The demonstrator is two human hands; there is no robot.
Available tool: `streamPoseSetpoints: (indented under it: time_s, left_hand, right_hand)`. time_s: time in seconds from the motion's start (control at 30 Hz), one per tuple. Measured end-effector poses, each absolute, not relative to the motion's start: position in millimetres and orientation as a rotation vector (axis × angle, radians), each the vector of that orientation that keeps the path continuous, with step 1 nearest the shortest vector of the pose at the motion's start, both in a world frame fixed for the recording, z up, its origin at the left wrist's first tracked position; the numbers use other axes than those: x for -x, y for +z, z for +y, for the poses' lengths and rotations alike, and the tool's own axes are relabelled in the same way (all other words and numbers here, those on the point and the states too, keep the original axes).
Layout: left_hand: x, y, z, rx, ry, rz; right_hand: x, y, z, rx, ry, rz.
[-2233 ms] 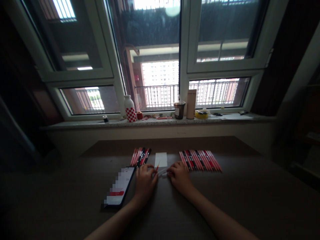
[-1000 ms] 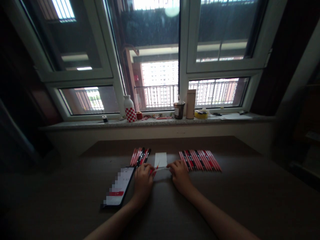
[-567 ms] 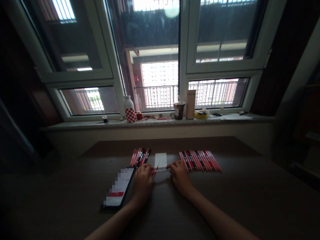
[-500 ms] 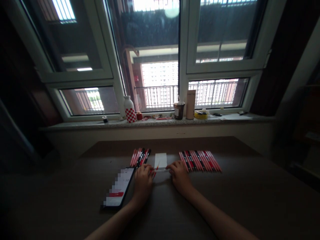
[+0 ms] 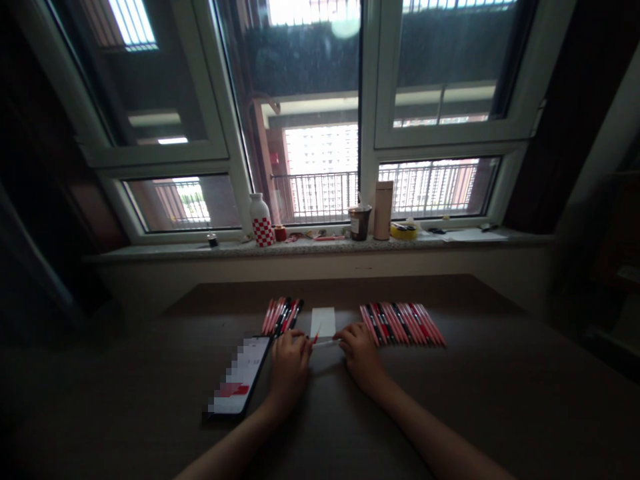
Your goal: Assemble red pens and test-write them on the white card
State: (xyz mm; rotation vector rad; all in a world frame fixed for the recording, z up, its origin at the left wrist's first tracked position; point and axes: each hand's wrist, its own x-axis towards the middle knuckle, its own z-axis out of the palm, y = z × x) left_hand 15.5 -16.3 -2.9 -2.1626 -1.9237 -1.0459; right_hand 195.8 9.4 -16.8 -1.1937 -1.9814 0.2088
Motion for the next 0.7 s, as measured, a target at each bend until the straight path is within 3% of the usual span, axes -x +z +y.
streamPoseSetpoints:
  time_s: [0.7]
  left_hand:
    - [-14.7,-7.5,-13.2,2.297,-1.218,-1.865]
  right_hand:
    - [-194.3,-12.8,5.7,1.195,0.294,-1.99]
